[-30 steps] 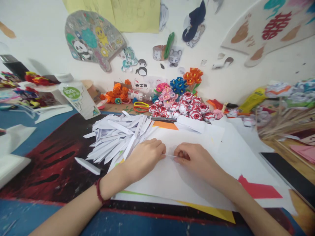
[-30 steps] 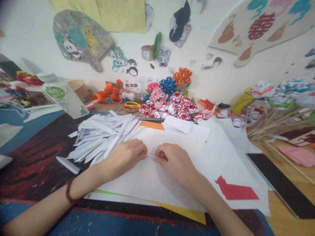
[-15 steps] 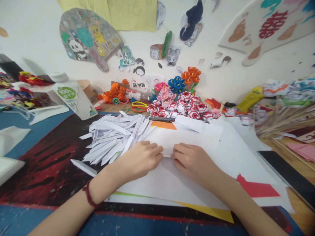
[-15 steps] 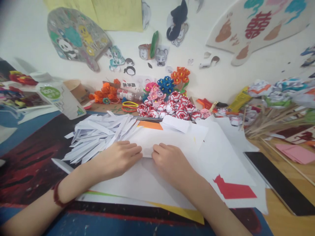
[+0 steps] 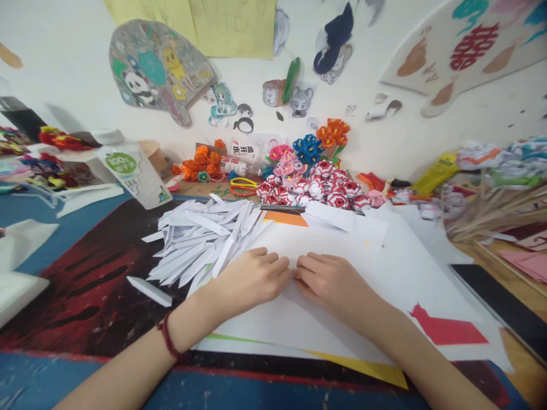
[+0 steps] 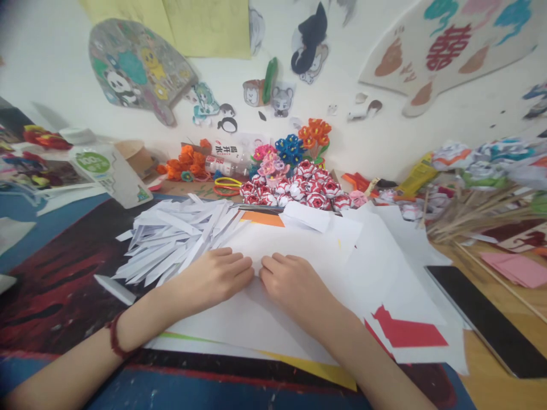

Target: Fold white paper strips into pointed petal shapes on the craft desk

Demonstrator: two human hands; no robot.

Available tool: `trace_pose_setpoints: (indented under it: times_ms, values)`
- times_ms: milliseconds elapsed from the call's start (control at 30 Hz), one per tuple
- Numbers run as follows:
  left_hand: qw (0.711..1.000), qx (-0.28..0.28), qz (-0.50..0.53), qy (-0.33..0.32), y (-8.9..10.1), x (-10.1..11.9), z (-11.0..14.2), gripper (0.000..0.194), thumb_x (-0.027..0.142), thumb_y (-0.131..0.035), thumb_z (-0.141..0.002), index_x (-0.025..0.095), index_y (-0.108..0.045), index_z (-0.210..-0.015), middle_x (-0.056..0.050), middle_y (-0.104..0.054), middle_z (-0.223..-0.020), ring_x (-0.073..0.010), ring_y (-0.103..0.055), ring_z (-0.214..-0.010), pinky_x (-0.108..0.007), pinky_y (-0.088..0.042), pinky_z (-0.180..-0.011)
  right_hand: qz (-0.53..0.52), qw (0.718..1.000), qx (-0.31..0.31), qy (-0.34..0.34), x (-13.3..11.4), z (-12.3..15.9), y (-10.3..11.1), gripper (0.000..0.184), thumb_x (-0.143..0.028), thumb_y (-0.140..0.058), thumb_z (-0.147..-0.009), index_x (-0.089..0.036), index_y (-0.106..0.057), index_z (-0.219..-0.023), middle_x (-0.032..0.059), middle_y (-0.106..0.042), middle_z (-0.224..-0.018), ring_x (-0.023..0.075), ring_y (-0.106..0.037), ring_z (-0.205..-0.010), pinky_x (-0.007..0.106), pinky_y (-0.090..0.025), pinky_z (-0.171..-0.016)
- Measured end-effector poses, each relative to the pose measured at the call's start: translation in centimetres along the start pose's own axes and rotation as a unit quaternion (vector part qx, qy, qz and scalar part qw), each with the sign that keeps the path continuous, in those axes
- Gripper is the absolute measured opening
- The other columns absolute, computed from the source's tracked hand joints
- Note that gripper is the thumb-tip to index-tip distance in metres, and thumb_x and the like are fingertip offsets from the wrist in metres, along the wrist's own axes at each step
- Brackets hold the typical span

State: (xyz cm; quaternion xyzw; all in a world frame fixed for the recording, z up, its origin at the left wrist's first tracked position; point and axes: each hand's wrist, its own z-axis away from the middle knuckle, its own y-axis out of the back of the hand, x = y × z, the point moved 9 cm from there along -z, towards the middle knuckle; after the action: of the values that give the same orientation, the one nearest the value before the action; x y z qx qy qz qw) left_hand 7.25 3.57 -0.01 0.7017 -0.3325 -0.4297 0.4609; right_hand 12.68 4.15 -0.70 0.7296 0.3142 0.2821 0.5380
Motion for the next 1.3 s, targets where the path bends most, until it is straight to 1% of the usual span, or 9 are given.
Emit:
trace_pose_setpoints:
  times_ms: [167,367,567,633,733,867,1100,1300]
  values:
    - [1.0,0.008,-0.007,0.01,-0.4,-0.2,-0.2,0.017,0.011,-0.042,-0.093,0.015,-0.05,-0.079,-0.004,-0.053,-0.076,-0.0188,-0.049,-0.07,-0.034,-0.034,-0.058,0.024,0.999,0.038,-0.002,0.0,-0.1,0.0,0.018,-0.009,-0.05,-0.088,-0.016,-0.057,-0.073,0.0031,-0.055,-0.072,0.0173,-0.048,-0.067,0.031,-0.033,-0.059]
    - [0.999,0.021,0.015,0.044,-0.5,-0.6,-0.2,0.016,0.013,-0.042,-0.093,0.015,-0.05,-0.08,-0.005,-0.053,-0.078,-0.0192,-0.047,-0.072,-0.034,-0.035,-0.06,0.007,0.999,0.05,-0.015,0.6,-0.3,0.0,0.02,-0.009,-0.046,-0.091,-0.016,-0.056,-0.074,0.0037,-0.056,-0.073,0.0172,-0.048,-0.069,0.031,-0.034,-0.062]
    - [0.998,0.028,0.046,0.032,-0.2,-0.2,-0.2,0.019,0.015,-0.041,-0.095,0.015,-0.051,-0.079,-0.005,-0.054,-0.079,-0.0182,-0.046,-0.073,-0.033,-0.036,-0.061,-0.013,0.998,0.056,-0.003,0.6,-0.2,0.4,0.026,-0.007,-0.041,-0.091,-0.016,-0.055,-0.072,0.0039,-0.055,-0.071,0.017,-0.046,-0.068,0.03,-0.032,-0.062]
    - [0.998,0.029,0.05,0.025,-0.2,-0.1,-0.3,0.019,0.015,-0.04,-0.095,0.015,-0.052,-0.08,-0.005,-0.055,-0.079,-0.0179,-0.046,-0.073,-0.033,-0.036,-0.062,-0.024,0.998,0.06,-0.01,0.7,-0.1,0.6,0.027,-0.007,-0.039,-0.091,-0.016,-0.054,-0.07,0.0038,-0.055,-0.069,0.0167,-0.044,-0.066,0.03,-0.031,-0.061]
    - [0.998,0.023,0.052,0.025,-0.3,-0.3,-0.3,0.02,0.016,-0.04,-0.096,0.015,-0.053,-0.081,-0.005,-0.056,-0.08,-0.0182,-0.047,-0.075,-0.033,-0.036,-0.063,-0.039,0.997,0.052,-0.032,1.1,-0.1,0.6,0.026,-0.006,-0.04,-0.089,-0.016,-0.054,-0.07,0.0037,-0.055,-0.07,0.016,-0.044,-0.065,0.029,-0.03,-0.061]
    - [0.997,0.017,0.063,0.037,-0.4,-1.0,-0.1,0.021,0.018,-0.04,-0.096,0.016,-0.053,-0.08,-0.004,-0.056,-0.078,-0.0187,-0.047,-0.076,-0.033,-0.034,-0.063,-0.062,0.997,0.032,-0.04,1.7,0.0,0.6,0.024,-0.009,-0.042,-0.089,-0.015,-0.056,-0.071,0.0036,-0.057,-0.071,0.0156,-0.047,-0.066,0.029,-0.031,-0.062]
    - [0.994,0.019,0.087,0.057,-0.3,-2.2,0.3,0.026,0.018,-0.039,-0.096,0.017,-0.053,-0.074,-0.003,-0.054,-0.074,-0.0167,-0.047,-0.073,-0.031,-0.035,-0.064,-0.161,0.984,0.005,-0.07,3.5,0.3,0.5,0.02,-0.011,-0.046,-0.089,-0.016,-0.059,-0.073,0.0028,-0.061,-0.073,0.0141,-0.053,-0.07,0.025,-0.036,-0.066]
    - [0.994,0.013,0.091,0.063,-0.3,-2.6,0.4,0.027,0.019,-0.04,-0.096,0.016,-0.055,-0.074,-0.003,-0.055,-0.074,-0.0165,-0.048,-0.072,-0.03,-0.036,-0.065,-0.177,0.98,-0.006,-0.088,4.4,0.5,0.2,0.017,-0.011,-0.05,-0.087,-0.016,-0.059,-0.073,0.0019,-0.061,-0.074,0.0141,-0.054,-0.07,0.025,-0.037,-0.067]
